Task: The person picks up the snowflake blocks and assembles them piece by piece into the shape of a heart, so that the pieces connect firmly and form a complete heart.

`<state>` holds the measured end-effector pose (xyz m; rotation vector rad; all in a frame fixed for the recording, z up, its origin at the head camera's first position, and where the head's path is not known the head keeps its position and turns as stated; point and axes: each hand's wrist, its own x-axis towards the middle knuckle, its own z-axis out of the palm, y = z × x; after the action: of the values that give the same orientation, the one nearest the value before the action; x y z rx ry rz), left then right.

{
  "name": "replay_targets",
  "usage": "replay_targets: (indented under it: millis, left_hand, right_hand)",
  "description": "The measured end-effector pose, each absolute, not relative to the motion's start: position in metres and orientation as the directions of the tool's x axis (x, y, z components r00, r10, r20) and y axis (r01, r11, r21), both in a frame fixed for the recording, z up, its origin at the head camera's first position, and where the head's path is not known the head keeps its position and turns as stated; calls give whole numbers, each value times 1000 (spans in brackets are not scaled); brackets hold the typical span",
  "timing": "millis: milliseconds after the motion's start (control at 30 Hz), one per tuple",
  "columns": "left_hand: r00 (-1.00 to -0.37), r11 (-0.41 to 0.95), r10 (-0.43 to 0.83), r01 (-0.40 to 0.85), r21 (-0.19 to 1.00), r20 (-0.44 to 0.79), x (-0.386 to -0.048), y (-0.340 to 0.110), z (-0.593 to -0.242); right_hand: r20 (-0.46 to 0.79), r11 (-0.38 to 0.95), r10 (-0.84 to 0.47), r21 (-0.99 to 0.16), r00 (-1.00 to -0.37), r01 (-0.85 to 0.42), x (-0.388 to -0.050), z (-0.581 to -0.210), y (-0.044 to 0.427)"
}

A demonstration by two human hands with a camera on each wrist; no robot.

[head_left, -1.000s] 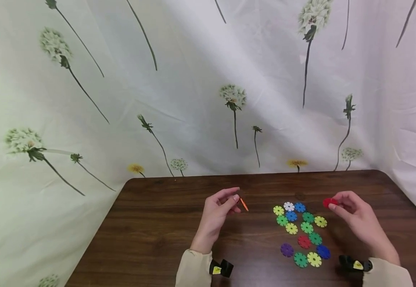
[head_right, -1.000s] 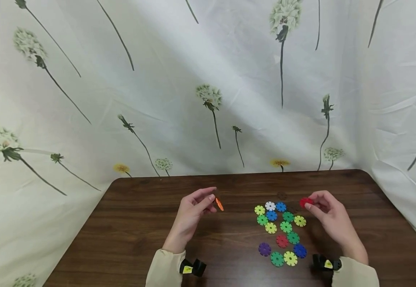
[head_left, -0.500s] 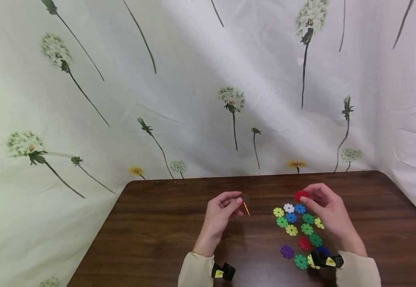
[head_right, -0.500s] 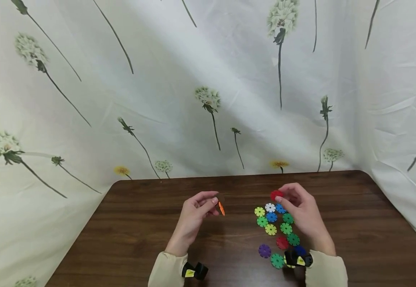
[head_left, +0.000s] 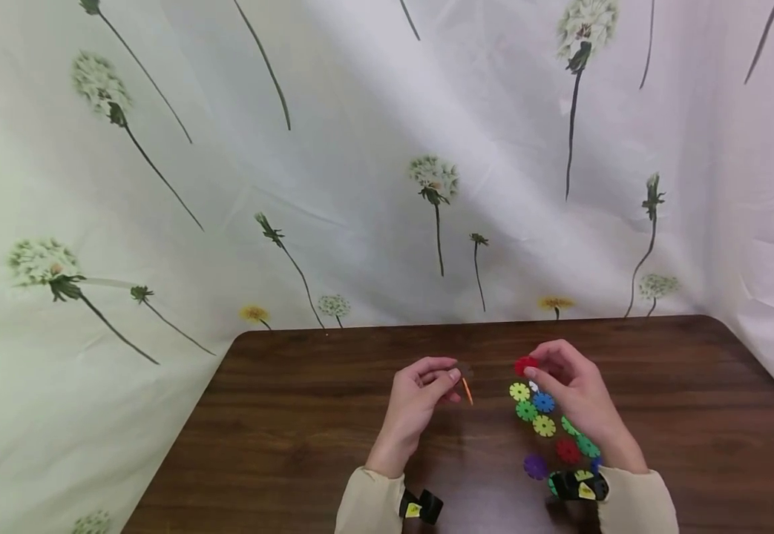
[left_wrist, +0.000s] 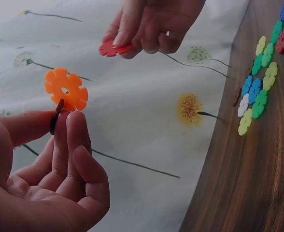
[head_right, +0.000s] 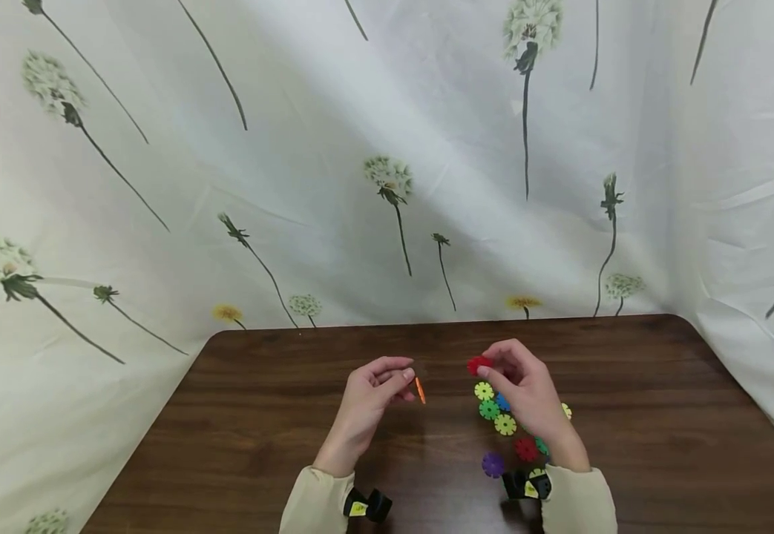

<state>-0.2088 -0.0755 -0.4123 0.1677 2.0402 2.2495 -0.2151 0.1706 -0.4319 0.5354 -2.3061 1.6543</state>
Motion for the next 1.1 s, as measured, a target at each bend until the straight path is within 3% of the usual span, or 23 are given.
replay_targets:
  millis: [467, 1100]
  left_hand:
    - [-987, -70, 162, 2, 998, 13, -208, -72, -413]
    - [-984, -60, 176, -11, 998, -1, -207, -69, -416]
  right_hand:
    - [435, 248, -220, -841, -873, -481, -215, -433, 142]
    - [447, 247, -222, -834, -867, -493, -213, -433, 133]
